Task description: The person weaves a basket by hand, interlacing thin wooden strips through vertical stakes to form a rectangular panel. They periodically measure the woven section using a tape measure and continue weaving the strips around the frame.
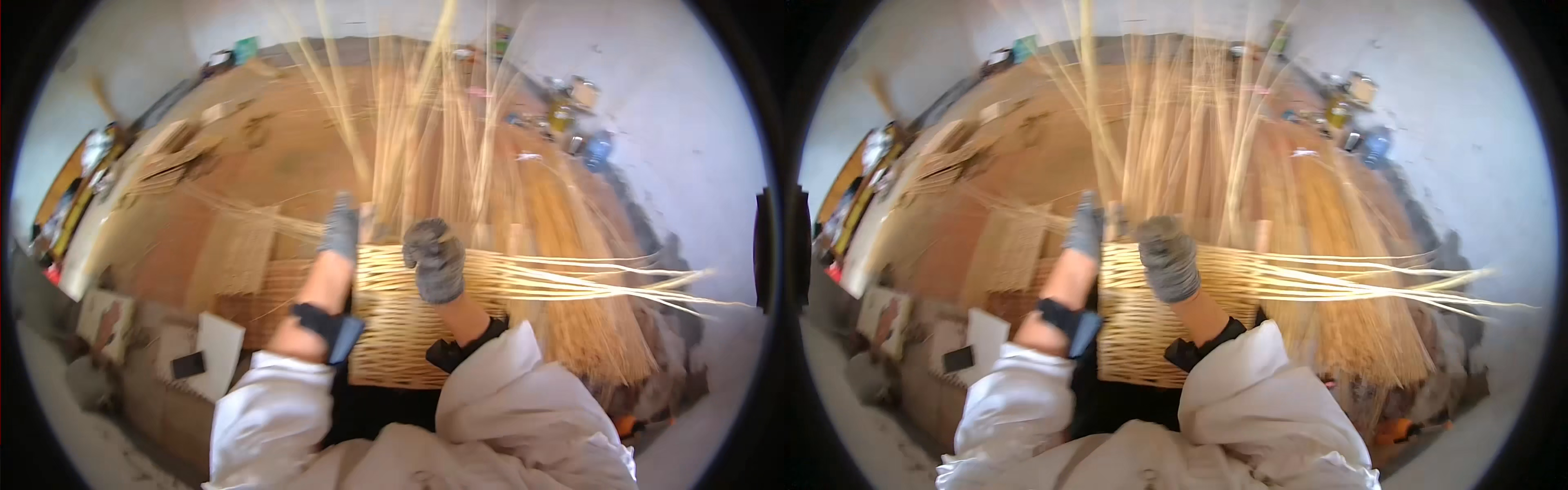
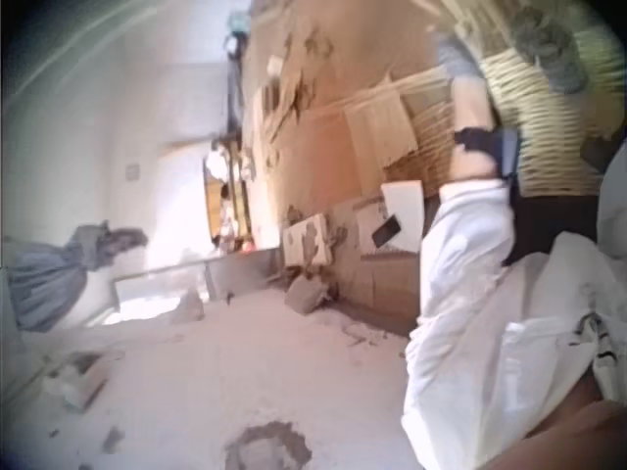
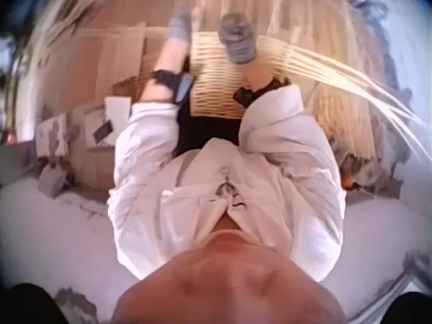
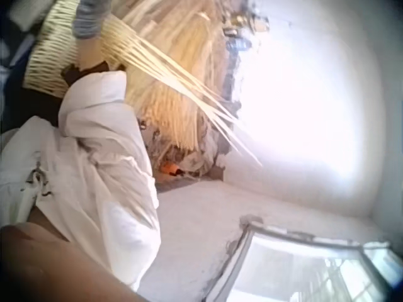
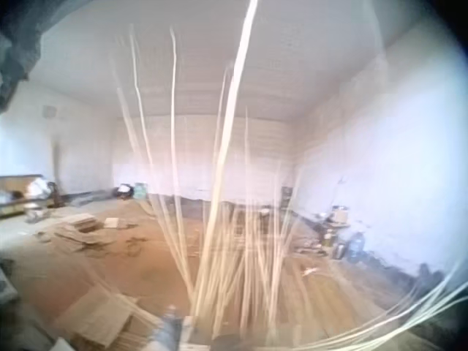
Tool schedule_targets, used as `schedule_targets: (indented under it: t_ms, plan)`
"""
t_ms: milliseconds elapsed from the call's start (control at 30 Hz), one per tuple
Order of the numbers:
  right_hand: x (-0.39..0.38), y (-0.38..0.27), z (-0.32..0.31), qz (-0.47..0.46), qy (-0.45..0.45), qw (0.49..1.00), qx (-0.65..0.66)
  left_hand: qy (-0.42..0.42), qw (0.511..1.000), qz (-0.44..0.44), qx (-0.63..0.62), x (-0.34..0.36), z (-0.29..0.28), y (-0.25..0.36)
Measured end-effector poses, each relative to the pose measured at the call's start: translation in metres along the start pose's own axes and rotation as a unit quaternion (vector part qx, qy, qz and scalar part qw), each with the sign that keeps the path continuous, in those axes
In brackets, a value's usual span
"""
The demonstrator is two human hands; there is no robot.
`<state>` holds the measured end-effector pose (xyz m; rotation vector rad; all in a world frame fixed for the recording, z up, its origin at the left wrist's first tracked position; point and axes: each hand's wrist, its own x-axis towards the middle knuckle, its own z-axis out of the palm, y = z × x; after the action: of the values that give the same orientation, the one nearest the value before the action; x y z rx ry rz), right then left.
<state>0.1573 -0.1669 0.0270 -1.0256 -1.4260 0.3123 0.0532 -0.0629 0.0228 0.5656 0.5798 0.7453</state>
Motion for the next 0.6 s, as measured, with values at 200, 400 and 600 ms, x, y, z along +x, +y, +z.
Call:
schedule_targets:
  t_ms: [200,400,600]
  plan:
    - [0.024,0.016,-0.046,0.337,0.189,0.809,0.442,-0.121,0.915,0.12,0.366,-0.019,-0.032,-0.003]
    - [0.091,0.002,-0.043,0.299,-0.063,0.952,0.017,0.11,0.933,0.128,0.317,-0.011,-0.031,-0.026]
    - [0.103,0.06,-0.081,0.137,-0.021,0.986,-0.094,0.183,0.907,0.126,0.359,-0.016,0.007,-0.024]
